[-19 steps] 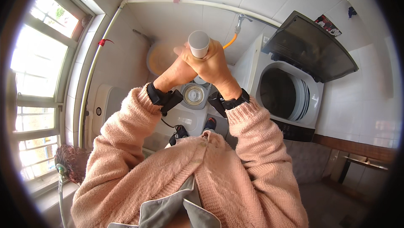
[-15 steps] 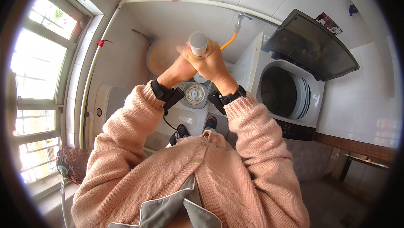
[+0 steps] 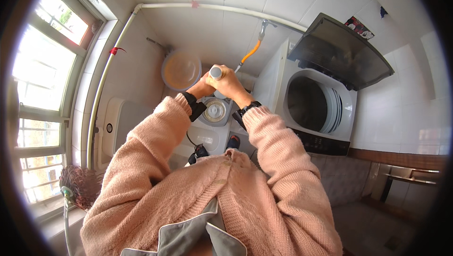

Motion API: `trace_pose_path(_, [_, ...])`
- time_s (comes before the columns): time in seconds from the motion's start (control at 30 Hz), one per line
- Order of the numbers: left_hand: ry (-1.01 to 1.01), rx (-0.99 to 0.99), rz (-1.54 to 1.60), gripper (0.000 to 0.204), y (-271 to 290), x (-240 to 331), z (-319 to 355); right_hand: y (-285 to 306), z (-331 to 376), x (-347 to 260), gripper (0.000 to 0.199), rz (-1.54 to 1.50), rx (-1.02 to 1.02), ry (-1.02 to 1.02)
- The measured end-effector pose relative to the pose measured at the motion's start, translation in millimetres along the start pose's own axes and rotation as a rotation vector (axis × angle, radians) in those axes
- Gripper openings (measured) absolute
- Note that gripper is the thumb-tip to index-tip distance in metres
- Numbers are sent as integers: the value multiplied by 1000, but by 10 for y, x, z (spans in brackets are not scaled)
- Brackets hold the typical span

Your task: The person assembles a mop by attaching a white cylindrical handle to a metal rod and then connecting the rod to a mop head in a bucket. The person then carries the assembled mop and bucket from the laundry area into the living room.

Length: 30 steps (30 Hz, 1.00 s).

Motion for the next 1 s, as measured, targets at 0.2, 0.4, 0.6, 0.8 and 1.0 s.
trace_pose_path(0.2, [-253, -200, 184, 40, 451, 1470, 180, 654, 35, -1261, 13, -286, -19, 271])
trace_pose_path(0.4, [-299, 150, 249, 28, 529, 2116, 180, 907, -176, -1617, 18, -296, 106, 336])
trace_pose_path(0.6, [-292, 162, 259, 24, 419, 1393, -60, 559, -238, -886, 13, -444, 185, 191])
trace_pose_path(0.8, [-96, 206, 143, 18, 151, 464, -184, 305, -207, -299, 30, -210, 203, 116])
trace_pose_path(1.0, [-33, 108, 93, 16, -95, -78, -99, -19, -68, 283, 30, -82, 97, -36])
Point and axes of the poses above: each hand's wrist, its own z-axis away from the middle knuckle, its own y-axis out of the back of the hand, x = y × z, the point moved 6 cm from there along -z, towards the middle knuckle, and after that the axes turned 4 degrees about z, right-handed, at the moved point
